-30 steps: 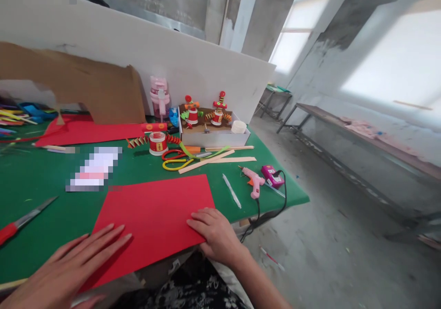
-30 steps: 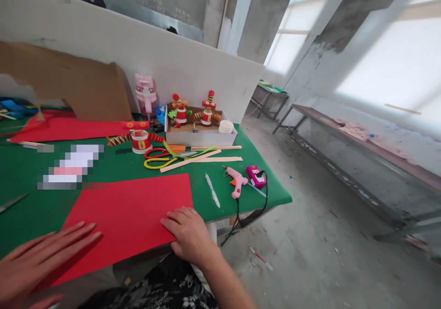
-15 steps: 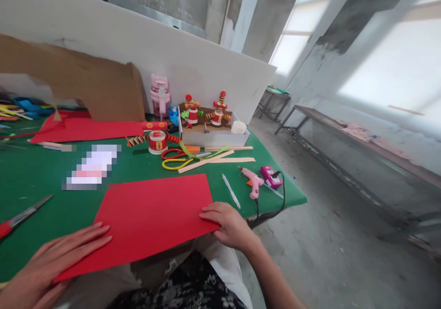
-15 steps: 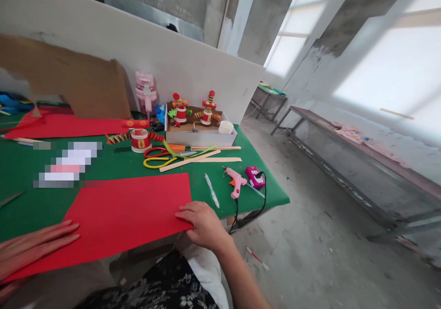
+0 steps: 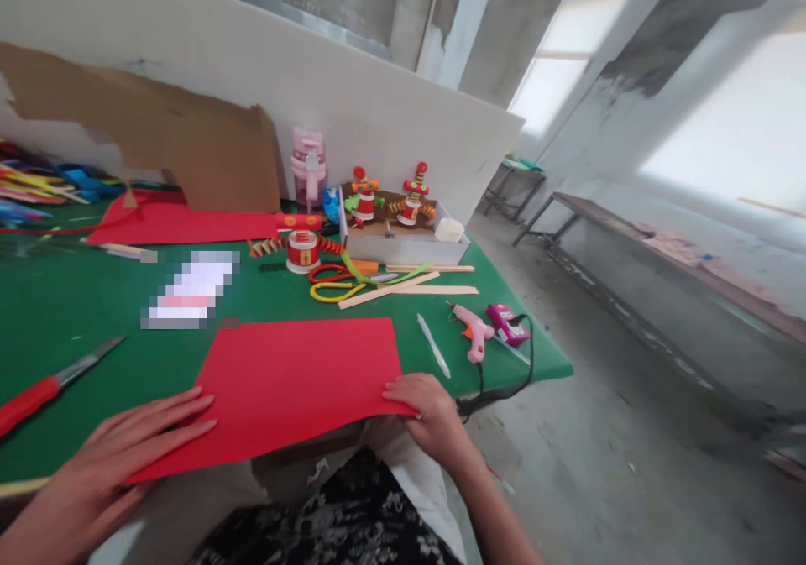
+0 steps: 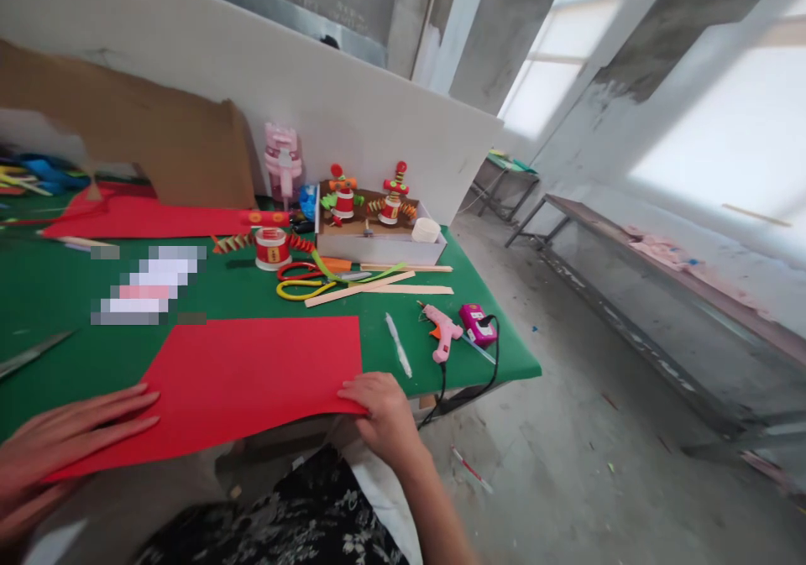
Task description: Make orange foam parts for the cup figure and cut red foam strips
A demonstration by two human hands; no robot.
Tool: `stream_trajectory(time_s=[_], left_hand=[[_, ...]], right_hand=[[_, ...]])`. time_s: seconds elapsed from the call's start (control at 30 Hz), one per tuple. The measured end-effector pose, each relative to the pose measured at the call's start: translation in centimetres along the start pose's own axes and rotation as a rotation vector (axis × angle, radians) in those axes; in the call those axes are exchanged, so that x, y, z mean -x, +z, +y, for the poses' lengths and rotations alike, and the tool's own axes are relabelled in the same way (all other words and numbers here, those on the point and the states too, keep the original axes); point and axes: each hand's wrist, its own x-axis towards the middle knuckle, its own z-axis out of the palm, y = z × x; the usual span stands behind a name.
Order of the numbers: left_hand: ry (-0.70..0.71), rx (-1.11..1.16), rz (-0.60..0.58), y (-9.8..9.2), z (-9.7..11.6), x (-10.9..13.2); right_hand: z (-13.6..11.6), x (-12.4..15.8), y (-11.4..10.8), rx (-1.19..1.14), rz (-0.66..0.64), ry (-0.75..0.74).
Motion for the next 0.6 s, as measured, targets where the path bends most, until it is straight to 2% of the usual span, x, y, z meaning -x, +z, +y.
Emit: stream_trajectory(time_s=[0.1,0.23,0.37,0.47,0.53,0.6], left_hand=[[-0.072,0.149,0.013,-1.3,1.1,-0.5],[-0.146,0.228,0.035,-2.2,1.7,-1.3],[-0.248,0.212,0.101,-2.8,2.3,-2.9],[-0.338,0.16,0.136,-3.3,2.8,-4.2],[-0.342,0.164,0.141,-3.5,2.9,-4.5],[-0.287,0.219,0.131,-3.6,2.7,-4.0]], right_hand=[[0.4,-0.2,0.1,-0.05,0.064,0.014],[0.5,-0.7,0.4,-0.061,0.126,0.128],[0.5,-1.2,0.7,-0.001,0.2,0.271],[0.5,-1.7,0.8,0.042,0.212,0.325],[0.4,-1.9,0.6,0.017,0.21,0.323],[0.4,-1.7,0.3,-0.045,0.172,0.267]])
